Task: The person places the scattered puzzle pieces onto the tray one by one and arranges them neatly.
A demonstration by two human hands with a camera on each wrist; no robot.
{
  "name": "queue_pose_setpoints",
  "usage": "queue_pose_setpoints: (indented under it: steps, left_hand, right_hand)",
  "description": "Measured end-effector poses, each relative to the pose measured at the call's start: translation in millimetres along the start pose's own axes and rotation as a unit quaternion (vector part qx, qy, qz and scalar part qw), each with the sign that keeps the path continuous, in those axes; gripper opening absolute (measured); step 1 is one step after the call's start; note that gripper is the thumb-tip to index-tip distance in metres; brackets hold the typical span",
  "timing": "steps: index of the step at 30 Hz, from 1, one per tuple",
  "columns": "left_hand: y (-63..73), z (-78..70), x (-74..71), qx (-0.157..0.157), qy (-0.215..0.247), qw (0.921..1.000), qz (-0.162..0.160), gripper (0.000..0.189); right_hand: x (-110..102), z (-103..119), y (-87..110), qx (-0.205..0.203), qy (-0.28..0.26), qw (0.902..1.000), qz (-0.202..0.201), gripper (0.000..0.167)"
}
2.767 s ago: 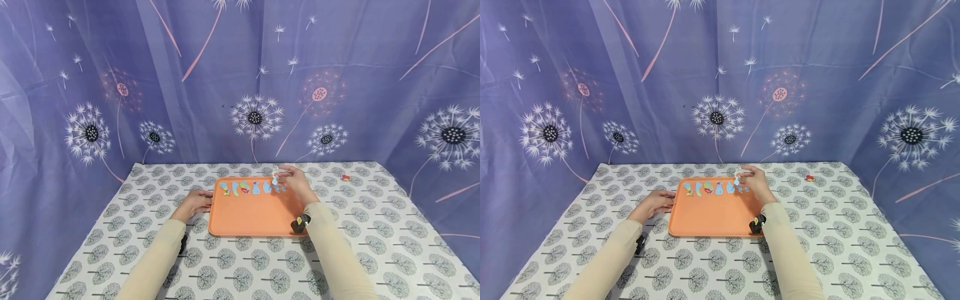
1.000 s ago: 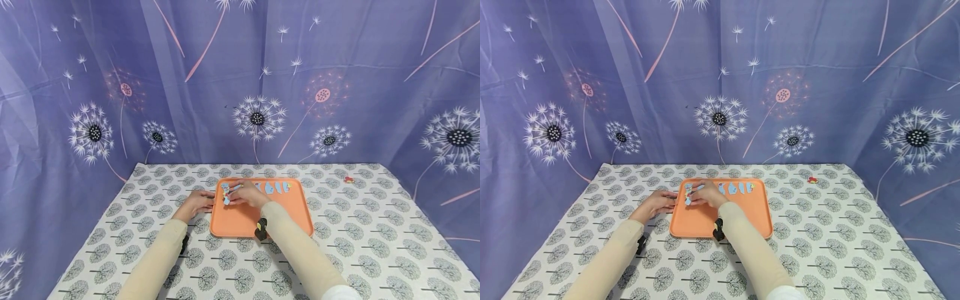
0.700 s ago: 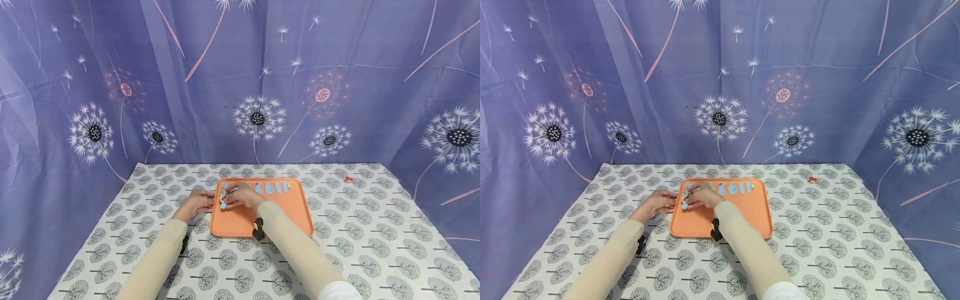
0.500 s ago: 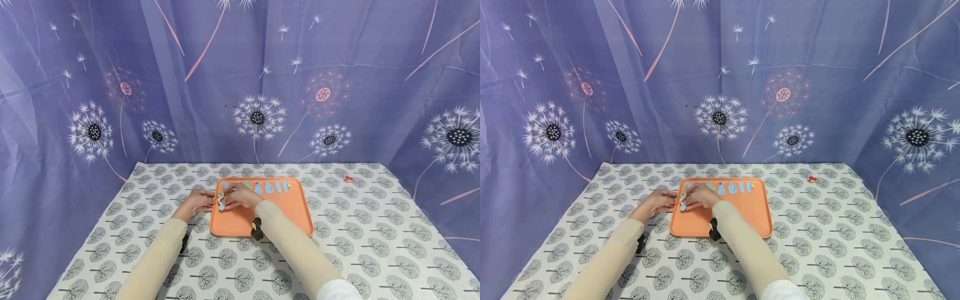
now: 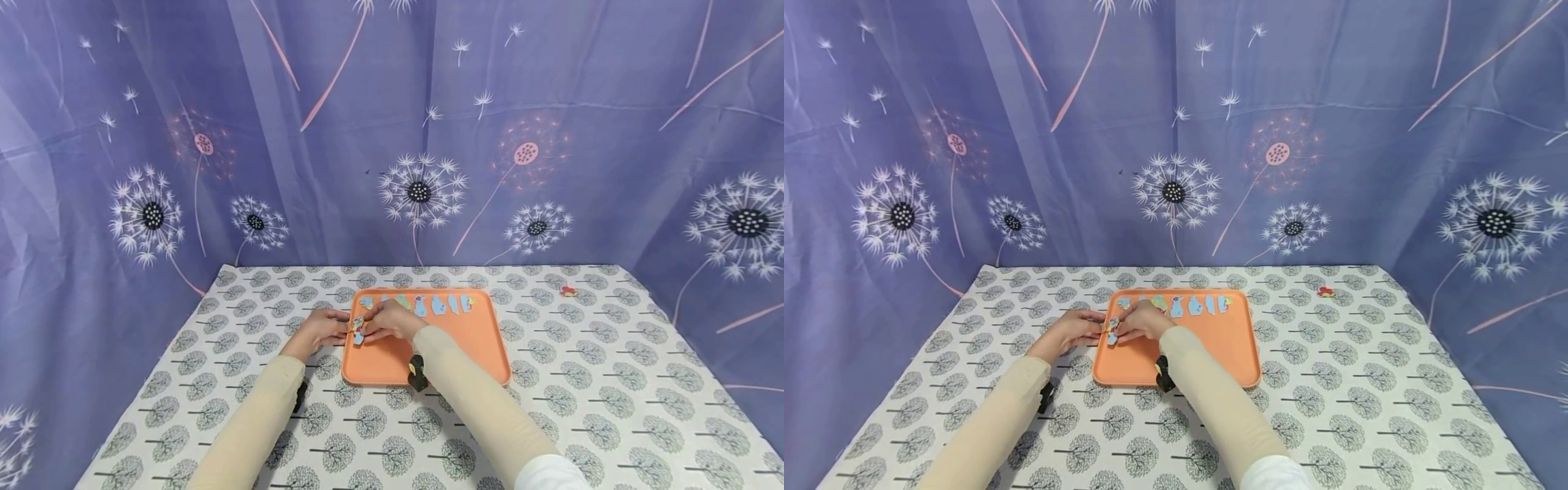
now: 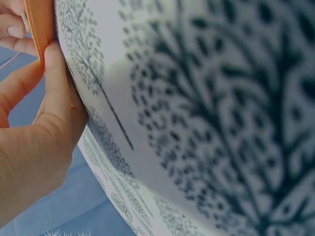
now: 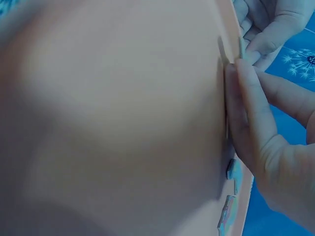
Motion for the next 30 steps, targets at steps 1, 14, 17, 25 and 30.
queue_pose_setpoints:
  steps: [1, 14, 17, 25, 30]
  left_hand:
    - [-0.4, 0.4, -0.1, -0.001, 0.002, 1.0000, 0.001, 0.039]
    - [3.2, -1.0, 0.3, 0.010, 0.006, 0.9999, 0.001, 0.038]
    - [3.2, -1.7, 0.2, 0.013, 0.005, 0.9999, 0.003, 0.038]
    - [0.8, 0.6, 0.0, 0.010, 0.010, 0.9999, 0.003, 0.039]
    - [-1.0, 1.8, 0.5, 0.016, 0.014, 0.9998, 0.003, 0.037]
  right_hand:
    - [0, 0, 0.1, 0.002, 0.000, 1.0000, 0.002, 0.033]
    - [2, 5, 5.8, 0.003, 0.060, 0.9982, 0.000, 0.030]
    - [2, 7, 7.6, 0.000, 0.067, 0.9978, 0.003, 0.031]
    - [-6, 9, 9.1, -0.017, 0.062, 0.9978, 0.017, 0.030]
    - [-17, 17, 12.4, -0.045, 0.063, 0.9970, 0.009, 0.034]
Point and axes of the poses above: each hand's wrist, its own y-axis away from the middle knuckle, its own x-axis out of the palm, z = x × y, the point moved 7 cm from there along -y, towards the middle knuckle, and after that the axes turned 2 degrees about -x, right-handed, at the moved point
